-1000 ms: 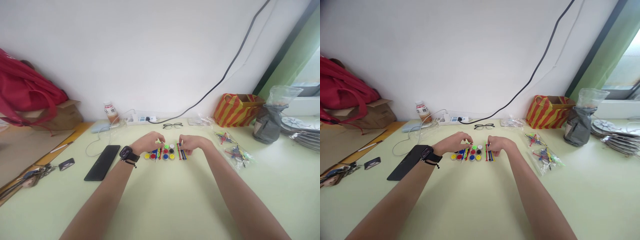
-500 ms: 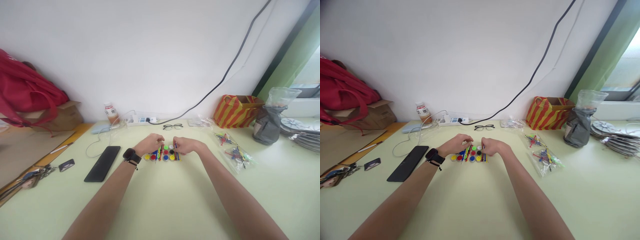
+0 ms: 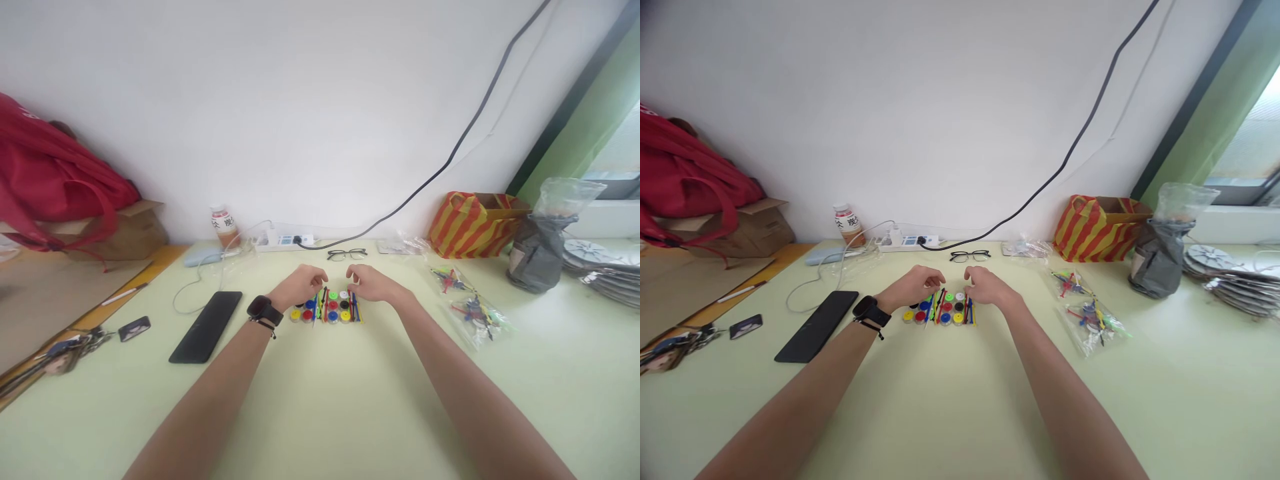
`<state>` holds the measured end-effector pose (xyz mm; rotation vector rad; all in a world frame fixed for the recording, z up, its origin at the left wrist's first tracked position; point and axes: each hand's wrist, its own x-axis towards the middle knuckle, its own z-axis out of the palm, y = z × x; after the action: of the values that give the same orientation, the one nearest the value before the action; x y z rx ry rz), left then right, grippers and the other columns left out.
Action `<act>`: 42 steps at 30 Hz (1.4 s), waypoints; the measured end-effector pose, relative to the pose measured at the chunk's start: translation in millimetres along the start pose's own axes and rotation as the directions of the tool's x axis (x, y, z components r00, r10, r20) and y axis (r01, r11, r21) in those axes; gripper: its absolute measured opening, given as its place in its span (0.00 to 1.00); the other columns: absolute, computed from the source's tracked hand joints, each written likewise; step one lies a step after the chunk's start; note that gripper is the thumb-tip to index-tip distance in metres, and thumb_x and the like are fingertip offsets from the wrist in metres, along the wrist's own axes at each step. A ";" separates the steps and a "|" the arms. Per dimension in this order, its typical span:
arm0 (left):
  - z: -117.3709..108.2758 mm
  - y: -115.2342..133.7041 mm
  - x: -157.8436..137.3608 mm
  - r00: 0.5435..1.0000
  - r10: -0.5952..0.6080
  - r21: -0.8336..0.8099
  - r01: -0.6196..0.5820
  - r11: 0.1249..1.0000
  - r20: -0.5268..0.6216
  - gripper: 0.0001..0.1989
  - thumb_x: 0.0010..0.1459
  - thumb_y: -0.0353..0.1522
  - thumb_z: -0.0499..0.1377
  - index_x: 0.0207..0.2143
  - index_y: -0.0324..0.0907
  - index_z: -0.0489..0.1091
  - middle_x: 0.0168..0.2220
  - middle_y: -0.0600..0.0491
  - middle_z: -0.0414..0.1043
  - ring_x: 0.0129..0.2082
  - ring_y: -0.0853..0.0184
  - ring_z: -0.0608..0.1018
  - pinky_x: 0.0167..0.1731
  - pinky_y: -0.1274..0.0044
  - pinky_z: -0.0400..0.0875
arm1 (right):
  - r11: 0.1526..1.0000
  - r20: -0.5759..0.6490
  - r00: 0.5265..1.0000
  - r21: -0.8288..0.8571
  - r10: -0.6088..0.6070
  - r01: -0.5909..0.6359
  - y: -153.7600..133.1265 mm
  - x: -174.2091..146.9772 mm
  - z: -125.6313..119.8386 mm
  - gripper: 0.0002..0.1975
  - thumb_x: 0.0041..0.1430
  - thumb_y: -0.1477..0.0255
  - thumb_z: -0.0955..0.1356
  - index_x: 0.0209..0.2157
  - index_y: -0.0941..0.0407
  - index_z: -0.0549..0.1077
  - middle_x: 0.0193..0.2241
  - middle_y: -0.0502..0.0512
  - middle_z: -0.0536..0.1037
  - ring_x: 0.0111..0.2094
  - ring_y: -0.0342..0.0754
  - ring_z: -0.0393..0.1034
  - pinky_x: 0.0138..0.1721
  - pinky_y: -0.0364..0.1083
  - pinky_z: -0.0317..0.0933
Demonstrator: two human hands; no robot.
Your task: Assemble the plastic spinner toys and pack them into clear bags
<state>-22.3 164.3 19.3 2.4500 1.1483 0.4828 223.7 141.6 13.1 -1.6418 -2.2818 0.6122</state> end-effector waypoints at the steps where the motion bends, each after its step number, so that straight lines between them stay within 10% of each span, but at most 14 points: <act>1: 1.3 1.5 0.2 1.000 0.008 0.008 -0.008 1.000 -0.006 0.14 0.58 0.30 0.56 0.42 0.41 0.79 0.38 0.48 0.82 0.38 0.61 0.82 0.40 0.73 0.76 | 1.000 -0.017 1.000 -0.002 -0.006 0.006 1.4 0.8 1.8 0.15 0.63 0.70 0.69 0.51 0.57 0.72 0.48 0.61 0.76 0.45 0.51 0.72 0.43 0.46 0.63; 20: 7.3 20.1 -1.5 0.999 0.050 0.067 -0.051 0.996 0.021 0.12 0.60 0.32 0.56 0.34 0.42 0.82 0.40 0.46 0.80 0.41 0.59 0.80 0.44 0.72 0.73 | 0.999 0.087 0.996 -0.007 -0.038 0.039 -12.7 -3.3 -1.4 0.10 0.61 0.69 0.70 0.42 0.58 0.80 0.44 0.60 0.80 0.40 0.49 0.75 0.40 0.42 0.64; 25: 1.4 20.3 -3.1 0.999 0.041 0.068 -0.042 0.997 0.017 0.14 0.62 0.33 0.55 0.36 0.41 0.81 0.41 0.46 0.80 0.41 0.58 0.80 0.42 0.72 0.74 | 0.995 0.102 0.990 -0.008 0.095 -0.095 -12.3 -5.7 -9.3 0.12 0.60 0.70 0.70 0.45 0.58 0.77 0.49 0.63 0.80 0.45 0.52 0.76 0.41 0.44 0.65; 34: 36.8 68.7 -6.3 0.974 0.222 0.112 -0.216 0.970 -0.048 0.17 0.73 0.36 0.46 0.52 0.42 0.71 0.52 0.44 0.75 0.55 0.56 0.76 0.56 0.64 0.71 | 0.922 0.390 0.882 0.166 0.263 -0.349 -15.7 -15.8 -19.1 0.09 0.56 0.82 0.68 0.39 0.60 0.73 0.28 0.57 0.82 0.29 0.50 0.80 0.32 0.43 0.71; 42: 78.0 97.8 -21.9 0.969 0.241 0.337 -0.207 0.919 -0.061 0.26 0.73 0.46 0.44 0.65 0.44 0.62 0.68 0.45 0.62 0.72 0.48 0.56 0.70 0.53 0.48 | 0.825 0.215 0.862 0.256 0.459 -0.503 24.1 -40.6 -78.7 0.17 0.60 0.80 0.66 0.52 0.58 0.68 0.39 0.59 0.81 0.36 0.50 0.82 0.38 0.43 0.73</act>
<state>63.9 74.1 -4.0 2.8988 1.0618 0.5234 292.1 124.1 71.8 -2.0719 -1.7208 1.1685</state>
